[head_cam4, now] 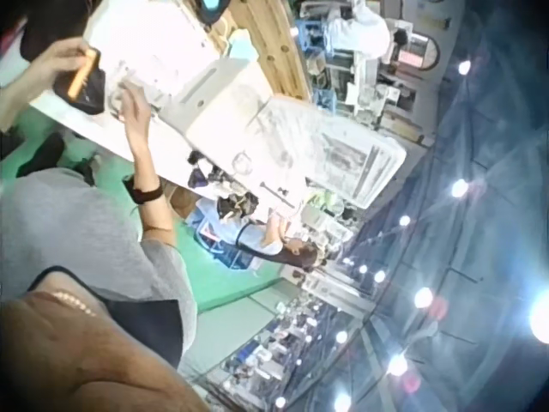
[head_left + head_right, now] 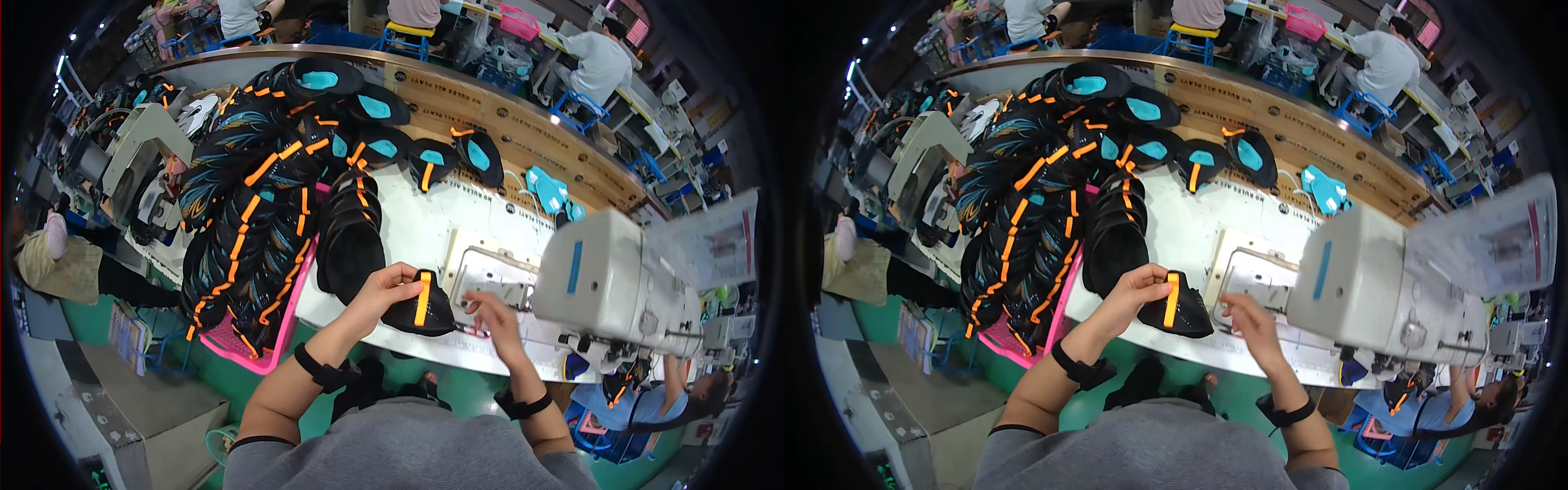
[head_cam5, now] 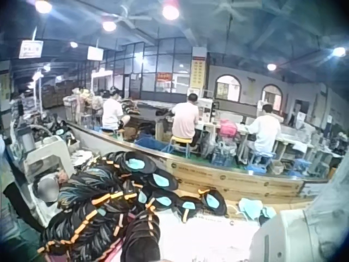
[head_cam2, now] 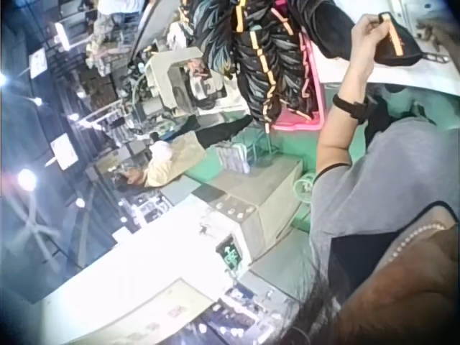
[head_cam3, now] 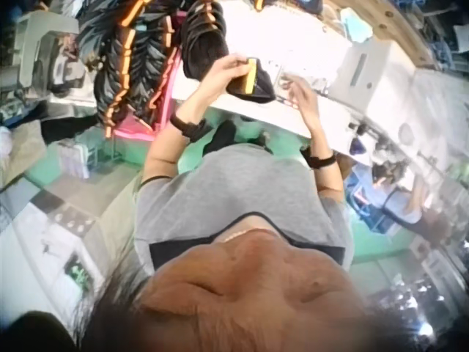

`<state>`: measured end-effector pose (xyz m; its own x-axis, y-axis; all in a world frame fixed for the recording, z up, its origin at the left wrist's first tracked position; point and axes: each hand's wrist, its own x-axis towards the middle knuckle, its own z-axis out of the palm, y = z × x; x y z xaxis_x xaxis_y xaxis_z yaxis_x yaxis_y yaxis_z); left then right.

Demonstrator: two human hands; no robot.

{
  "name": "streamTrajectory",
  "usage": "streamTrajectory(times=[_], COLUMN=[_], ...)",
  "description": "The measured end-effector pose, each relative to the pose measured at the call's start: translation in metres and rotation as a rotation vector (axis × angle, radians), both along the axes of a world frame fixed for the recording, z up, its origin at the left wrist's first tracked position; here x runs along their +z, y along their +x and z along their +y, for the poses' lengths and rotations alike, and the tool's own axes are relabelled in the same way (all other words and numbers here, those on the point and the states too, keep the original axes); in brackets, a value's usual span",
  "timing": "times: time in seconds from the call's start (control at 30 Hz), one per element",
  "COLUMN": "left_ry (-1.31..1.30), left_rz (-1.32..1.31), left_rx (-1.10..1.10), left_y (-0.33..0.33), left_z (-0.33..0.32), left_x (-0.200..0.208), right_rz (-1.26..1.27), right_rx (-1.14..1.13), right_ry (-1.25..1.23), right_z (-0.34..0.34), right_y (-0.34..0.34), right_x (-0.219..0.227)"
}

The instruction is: Assembling and organizing shoe uppers and components in a factory production line.

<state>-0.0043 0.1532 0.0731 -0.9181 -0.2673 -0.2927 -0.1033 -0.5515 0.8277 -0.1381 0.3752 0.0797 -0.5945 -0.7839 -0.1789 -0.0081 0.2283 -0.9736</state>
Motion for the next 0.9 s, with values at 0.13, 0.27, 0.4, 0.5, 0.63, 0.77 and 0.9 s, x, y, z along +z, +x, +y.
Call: streamTrajectory(times=[0.13, 0.27, 0.4, 0.5, 0.63, 0.77, 0.9], left_ry=[-0.302, -0.341, -1.43, -1.128, -1.4, -1.603, -1.764], left_rz=[0.022, -0.014, -0.11, -0.204, -0.182, -0.242, -0.39], left_rx=[-0.008, 0.134, 0.443, 0.206, 0.04, 0.334, 0.355], left_y=[0.018, 0.039, 0.056, 0.082, 0.106, 0.095, 0.043], left_z=[0.058, 0.096, 0.136, 0.146, 0.16, 0.118, 0.02], left_x=[0.017, 0.016, 0.015, -0.008, 0.016, 0.001, -0.019], right_rz=[-0.076, -0.016, 0.739, 0.066, -0.62, -0.351, -0.26], right_rx=[0.07, 0.132, 0.175, 0.114, 0.262, 0.283, 0.538], right_ry=[-0.077, -0.12, -0.155, -0.115, -0.041, -0.045, 0.141], right_z=[-0.014, -0.001, 0.012, 0.014, 0.008, 0.012, 0.061], right_y=[0.025, 0.042, 0.072, 0.069, 0.052, 0.07, 0.07], right_x=[0.04, 0.023, 0.01, -0.045, -0.066, -0.059, -0.112])
